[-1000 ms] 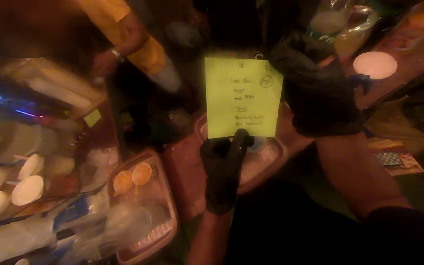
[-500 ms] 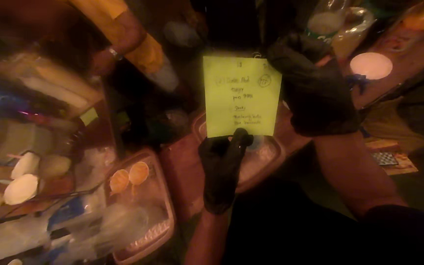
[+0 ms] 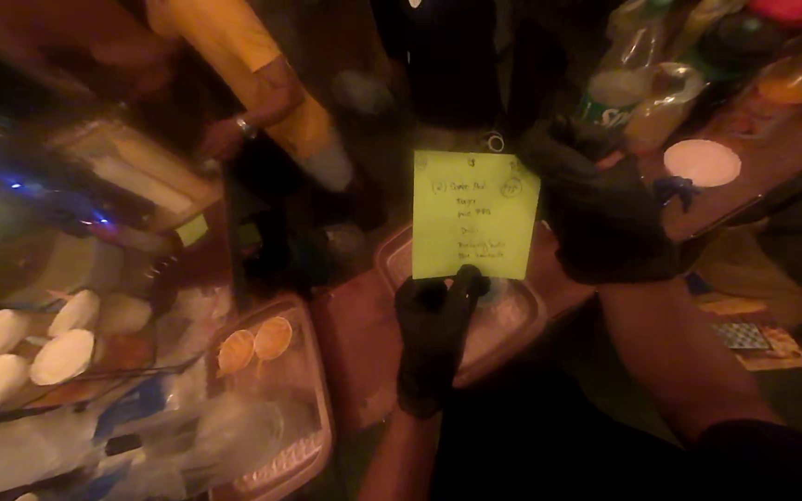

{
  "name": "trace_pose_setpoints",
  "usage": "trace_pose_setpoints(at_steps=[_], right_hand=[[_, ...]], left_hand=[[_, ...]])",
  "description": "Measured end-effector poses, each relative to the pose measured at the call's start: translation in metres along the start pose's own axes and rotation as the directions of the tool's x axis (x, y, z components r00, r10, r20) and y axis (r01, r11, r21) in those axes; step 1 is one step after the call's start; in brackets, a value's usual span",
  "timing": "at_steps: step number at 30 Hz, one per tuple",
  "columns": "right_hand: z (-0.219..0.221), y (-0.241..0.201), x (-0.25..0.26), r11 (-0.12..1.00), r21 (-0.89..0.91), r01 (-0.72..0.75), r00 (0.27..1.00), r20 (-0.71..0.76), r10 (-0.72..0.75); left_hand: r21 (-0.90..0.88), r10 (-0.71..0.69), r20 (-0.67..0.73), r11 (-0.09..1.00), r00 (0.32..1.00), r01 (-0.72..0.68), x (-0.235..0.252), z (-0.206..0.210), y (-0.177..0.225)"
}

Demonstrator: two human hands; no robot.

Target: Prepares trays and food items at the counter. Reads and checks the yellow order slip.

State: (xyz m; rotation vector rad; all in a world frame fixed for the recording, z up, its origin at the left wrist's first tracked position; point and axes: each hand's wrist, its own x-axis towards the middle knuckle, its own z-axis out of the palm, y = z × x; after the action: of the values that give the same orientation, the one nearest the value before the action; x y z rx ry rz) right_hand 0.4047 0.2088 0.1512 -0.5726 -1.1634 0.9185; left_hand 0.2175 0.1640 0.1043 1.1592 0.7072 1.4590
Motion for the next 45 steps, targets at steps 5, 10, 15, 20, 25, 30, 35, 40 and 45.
trace_pose_setpoints(at_steps=[5,10,15,20,25,30,35,40,45], right_hand=[[-0.004,0.003,0.0,0.999,-0.051,-0.006,1.0,0.015,0.007],[-0.001,-0.001,-0.002,0.999,-0.037,-0.023,1.0,0.011,0.024],[0.0,-0.005,-0.004,0.997,-0.048,-0.065,0.998,-0.011,0.065],[-0.003,-0.004,-0.005,0.996,-0.072,-0.045,0.999,0.013,0.046],[-0.003,-0.004,-0.008,0.999,-0.022,-0.033,0.999,0.009,0.033],[-0.003,-0.006,-0.01,0.999,-0.009,-0.037,0.999,0.015,0.038],[-0.005,-0.003,-0.009,1.0,0.007,-0.013,1.0,0.025,0.012],[-0.006,-0.002,-0.009,1.0,0.0,-0.007,1.0,0.018,0.007],[-0.006,0.001,-0.007,1.0,-0.009,-0.003,0.999,0.038,0.003]], left_hand=[[0.016,-0.002,-0.011,1.0,1.0,0.002,0.0,0.002,0.001],[-0.002,0.005,0.007,1.0,1.0,-0.005,-0.001,0.001,-0.001],[-0.009,0.017,0.037,1.0,0.999,-0.016,-0.002,-0.001,-0.004],[0.07,0.012,0.011,0.997,1.0,-0.013,-0.005,0.001,-0.001],[0.082,0.01,-0.004,0.997,1.0,-0.009,-0.008,0.003,0.0],[0.064,0.014,0.014,0.998,1.0,-0.015,-0.009,0.002,-0.002],[0.074,0.007,0.005,0.997,1.0,-0.007,-0.009,0.002,-0.003],[0.069,-0.003,0.004,0.998,1.0,0.003,-0.009,0.004,-0.001],[0.033,0.002,0.007,0.999,1.0,-0.003,-0.008,0.002,-0.002]])
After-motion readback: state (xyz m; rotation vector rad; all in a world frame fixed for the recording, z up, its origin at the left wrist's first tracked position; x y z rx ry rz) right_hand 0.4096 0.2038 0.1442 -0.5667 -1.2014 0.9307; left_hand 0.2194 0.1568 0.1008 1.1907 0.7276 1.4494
